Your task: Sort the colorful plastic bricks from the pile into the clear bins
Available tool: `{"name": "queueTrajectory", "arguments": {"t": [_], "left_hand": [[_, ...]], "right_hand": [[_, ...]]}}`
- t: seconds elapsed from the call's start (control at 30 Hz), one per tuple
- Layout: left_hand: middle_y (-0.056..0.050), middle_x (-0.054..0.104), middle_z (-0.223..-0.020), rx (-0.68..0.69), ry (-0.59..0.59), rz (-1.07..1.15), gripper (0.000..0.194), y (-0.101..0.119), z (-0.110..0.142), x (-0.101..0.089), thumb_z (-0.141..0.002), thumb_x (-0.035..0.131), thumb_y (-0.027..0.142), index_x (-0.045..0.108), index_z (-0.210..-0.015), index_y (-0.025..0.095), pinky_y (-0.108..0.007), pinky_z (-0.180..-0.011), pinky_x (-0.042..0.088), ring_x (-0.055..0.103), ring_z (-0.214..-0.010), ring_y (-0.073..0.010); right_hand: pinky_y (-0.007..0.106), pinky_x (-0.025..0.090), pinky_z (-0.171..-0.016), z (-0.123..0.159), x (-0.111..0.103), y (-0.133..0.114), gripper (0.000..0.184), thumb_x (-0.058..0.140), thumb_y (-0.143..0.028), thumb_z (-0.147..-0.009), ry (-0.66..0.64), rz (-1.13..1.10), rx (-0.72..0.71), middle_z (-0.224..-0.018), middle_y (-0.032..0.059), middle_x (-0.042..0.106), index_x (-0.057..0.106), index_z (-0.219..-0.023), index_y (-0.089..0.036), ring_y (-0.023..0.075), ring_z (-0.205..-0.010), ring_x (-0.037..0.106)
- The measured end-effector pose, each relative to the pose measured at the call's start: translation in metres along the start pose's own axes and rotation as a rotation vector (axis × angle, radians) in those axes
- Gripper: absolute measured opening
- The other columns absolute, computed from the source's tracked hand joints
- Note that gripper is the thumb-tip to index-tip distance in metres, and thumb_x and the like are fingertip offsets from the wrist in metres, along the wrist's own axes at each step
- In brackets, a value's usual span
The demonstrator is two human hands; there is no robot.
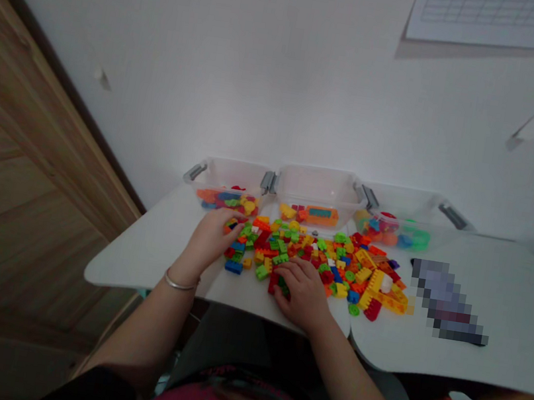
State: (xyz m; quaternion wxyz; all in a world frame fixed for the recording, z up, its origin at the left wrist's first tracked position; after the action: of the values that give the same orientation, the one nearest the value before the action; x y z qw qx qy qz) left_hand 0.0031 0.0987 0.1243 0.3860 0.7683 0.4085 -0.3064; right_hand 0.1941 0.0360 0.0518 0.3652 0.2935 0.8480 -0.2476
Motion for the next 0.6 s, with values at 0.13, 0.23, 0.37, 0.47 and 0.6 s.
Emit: {"name": "queueTrajectory", "arguments": {"t": [0.13,0.23,0.37,0.47,0.6], "left_hand": [[-0.008,0.069,-0.107,-0.03,-0.098,-0.151,0.02,-0.004,0.033,0.021,-0.087,0.06,0.028,0.068,-0.105,0.021,-0.041,-0.092,0.048,0.061,-0.102,-0.0259],[-0.008,0.065,-0.119,0.022,-0.15,-0.143,0.026,0.001,0.041,0.035,-0.086,0.063,0.029,0.066,-0.111,0.021,-0.042,-0.097,0.046,0.057,-0.11,-0.0261],[-0.007,0.063,-0.123,0.052,-0.163,-0.128,0.027,0.002,0.041,0.049,-0.085,0.066,0.029,0.067,-0.112,0.023,-0.043,-0.099,0.044,0.052,-0.116,-0.0263],[-0.008,0.062,-0.124,0.05,-0.143,-0.161,0.03,0.002,0.039,0.052,-0.083,0.067,0.024,0.066,-0.113,0.022,-0.044,-0.099,0.043,0.051,-0.115,-0.0273],[-0.007,0.066,-0.116,0.053,-0.145,-0.233,0.029,0.0,0.036,0.056,-0.085,0.06,0.016,0.067,-0.113,0.022,-0.041,-0.092,0.045,0.053,-0.106,-0.0261]], "right_hand": [[0.044,0.044,-0.1,0.001,0.0,0.0,0.025,0.059,-0.022,-0.081,0.0,0.0,0.005,-0.109,0.0067,0.07,0.066,-0.106,-0.021,0.0244,-0.107,0.058],[0.044,0.044,-0.099,0.0,0.0,0.0,0.025,0.059,-0.022,-0.081,0.004,0.006,0.008,-0.108,0.0067,0.07,0.066,-0.105,-0.021,0.0244,-0.107,0.058],[0.043,0.045,-0.098,-0.001,-0.001,-0.002,0.024,0.06,-0.022,-0.082,-0.002,0.011,-0.003,-0.108,0.0066,0.07,0.066,-0.104,-0.02,0.0239,-0.106,0.058],[0.043,0.045,-0.099,-0.001,0.0,-0.002,0.025,0.06,-0.021,-0.081,-0.006,0.018,0.003,-0.108,0.0065,0.07,0.066,-0.105,-0.02,0.0241,-0.106,0.058],[0.044,0.044,-0.1,-0.001,0.002,-0.002,0.025,0.06,-0.022,-0.081,-0.014,0.019,0.005,-0.109,0.0065,0.07,0.066,-0.105,-0.02,0.0246,-0.106,0.058]]}}
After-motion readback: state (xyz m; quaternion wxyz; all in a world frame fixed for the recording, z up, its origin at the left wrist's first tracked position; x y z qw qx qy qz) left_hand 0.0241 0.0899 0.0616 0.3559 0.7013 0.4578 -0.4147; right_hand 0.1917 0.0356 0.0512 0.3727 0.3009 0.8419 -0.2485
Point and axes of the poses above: each hand's wrist, its own z-axis away from the middle knuckle, its own x-axis out of the palm, y = z × x, the point moved 8 cm from there along -z, towards the middle knuckle
